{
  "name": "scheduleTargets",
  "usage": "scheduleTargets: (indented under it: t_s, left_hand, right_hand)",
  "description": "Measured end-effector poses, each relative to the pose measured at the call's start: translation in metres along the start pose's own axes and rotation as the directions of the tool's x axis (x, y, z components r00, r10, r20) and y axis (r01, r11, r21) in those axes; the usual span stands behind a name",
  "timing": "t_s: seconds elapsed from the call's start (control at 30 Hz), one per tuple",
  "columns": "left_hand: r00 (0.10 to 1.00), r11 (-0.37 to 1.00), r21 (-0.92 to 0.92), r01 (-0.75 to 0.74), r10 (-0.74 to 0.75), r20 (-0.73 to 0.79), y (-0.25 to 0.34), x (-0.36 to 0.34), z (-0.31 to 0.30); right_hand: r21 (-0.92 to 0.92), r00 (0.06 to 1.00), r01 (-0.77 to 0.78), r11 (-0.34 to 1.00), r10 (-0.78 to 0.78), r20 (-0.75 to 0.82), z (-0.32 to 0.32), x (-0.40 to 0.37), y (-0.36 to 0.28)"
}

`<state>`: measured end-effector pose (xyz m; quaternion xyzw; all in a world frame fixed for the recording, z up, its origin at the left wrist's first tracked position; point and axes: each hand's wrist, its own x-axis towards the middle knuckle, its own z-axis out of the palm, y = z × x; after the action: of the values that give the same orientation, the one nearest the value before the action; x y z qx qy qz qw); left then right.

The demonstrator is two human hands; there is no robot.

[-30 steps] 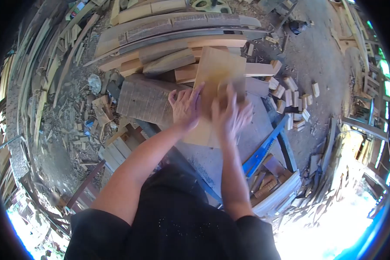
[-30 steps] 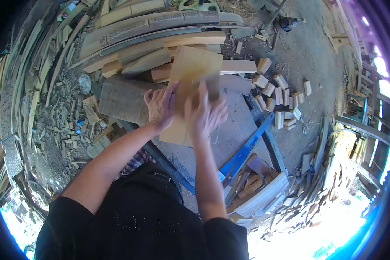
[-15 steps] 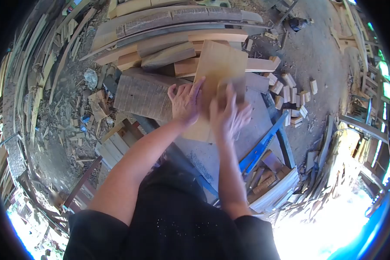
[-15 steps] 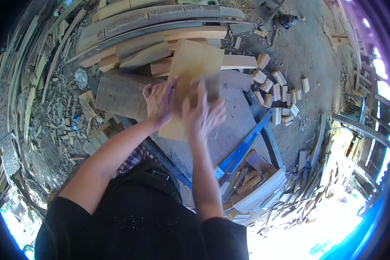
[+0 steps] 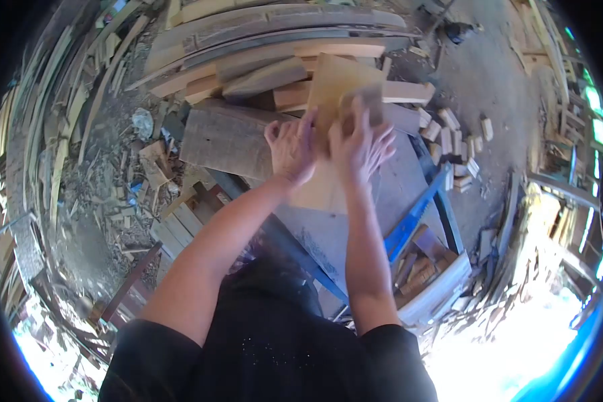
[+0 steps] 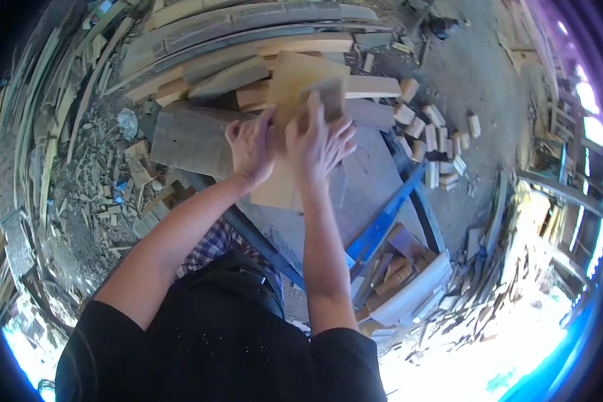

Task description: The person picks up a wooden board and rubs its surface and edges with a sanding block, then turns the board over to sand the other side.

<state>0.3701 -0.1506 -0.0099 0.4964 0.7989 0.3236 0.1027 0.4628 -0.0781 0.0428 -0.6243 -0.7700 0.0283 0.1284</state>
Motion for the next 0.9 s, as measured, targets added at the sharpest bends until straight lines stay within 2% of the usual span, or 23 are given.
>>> scheduleTargets:
  t_s: [0.03, 0.1, 0.13, 0.2, 0.23, 0.27, 0.3, 0.33, 0.37, 0.4, 0.47, 0.63, 0.73, 0.9]
  left_hand:
    - [1.0, 1.0, -0.022, -0.012, 0.012, -0.001, -0.002, 0.001, 0.0]
    - [0.996, 1.0, 0.015, 0.017, -0.018, 0.082, 0.001, 0.001, -0.003]
    - [0.998, 1.0, 0.0, 0.003, -0.003, 0.069, 0.003, -0.001, -0.002]
    - [0.983, 0.98, 0.141, -0.144, 0.158, -0.096, 0.006, -0.001, 0.0]
    - [0.98, 0.966, 0.175, -0.189, 0.196, -0.024, 0.005, -0.003, 0.0]
    - [0.976, 0.963, 0.179, -0.203, 0.215, -0.047, 0.005, -0.003, 0.002]
    - [0.955, 0.935, 0.198, -0.293, 0.296, 0.015, 0.007, -0.005, 0.004]
    - [0.925, 0.901, 0.212, -0.38, 0.371, 0.079, 0.009, -0.009, 0.007]
    - [0.91, 0.878, 0.258, -0.404, 0.359, 0.205, 0.014, -0.013, 0.004]
    - [0.908, 0.871, 0.266, -0.414, 0.373, 0.192, 0.02, -0.019, 0.001]
    - [0.891, 0.886, 0.254, -0.389, 0.291, 0.349, 0.03, -0.034, -0.008]
    - [0.821, 0.841, 0.271, -0.469, 0.301, 0.485, 0.044, -0.073, -0.036]
    - [0.799, 0.789, 0.316, -0.526, 0.332, 0.502, 0.042, -0.102, -0.04]
    - [0.775, 0.718, 0.372, -0.588, 0.369, 0.513, 0.033, -0.133, -0.04]
  right_hand:
    - [0.027, 0.999, 0.002, 1.0, -0.003, 0.044, -0.014, -0.036, 0.01]
    - [0.052, 0.993, 0.11, 0.993, -0.111, 0.027, -0.032, -0.142, 0.051]
    - [0.059, 0.986, 0.111, 0.992, -0.118, 0.119, -0.05, -0.169, 0.063]
    - [0.094, 0.983, 0.128, 0.987, -0.139, 0.123, -0.06, -0.212, 0.094]
    - [0.067, 0.982, 0.129, 0.989, -0.137, 0.129, -0.068, -0.226, 0.107]
    - [0.041, 0.982, 0.126, 0.991, -0.131, 0.139, -0.074, -0.235, 0.118]
    - [0.045, 0.985, 0.125, 0.991, -0.13, 0.116, -0.076, -0.243, 0.124]
    - [0.078, 0.992, -0.02, 0.997, 0.01, 0.128, -0.075, -0.249, 0.131]
    - [0.112, 0.979, -0.163, 0.98, 0.146, 0.145, -0.074, -0.253, 0.137]
    - [0.124, 0.981, -0.16, 0.979, 0.144, 0.126, -0.071, -0.254, 0.141]
    - [0.08, 0.946, -0.289, 0.954, 0.271, 0.177, -0.062, -0.256, 0.147]
    - [0.031, 0.939, -0.316, 0.948, 0.308, 0.156, -0.038, -0.248, 0.144]
    - [0.04, 0.925, -0.355, 0.934, 0.345, 0.157, -0.019, -0.244, 0.142]
    - [-0.023, 0.923, -0.303, 0.953, 0.299, 0.241, 0.005, -0.244, 0.149]
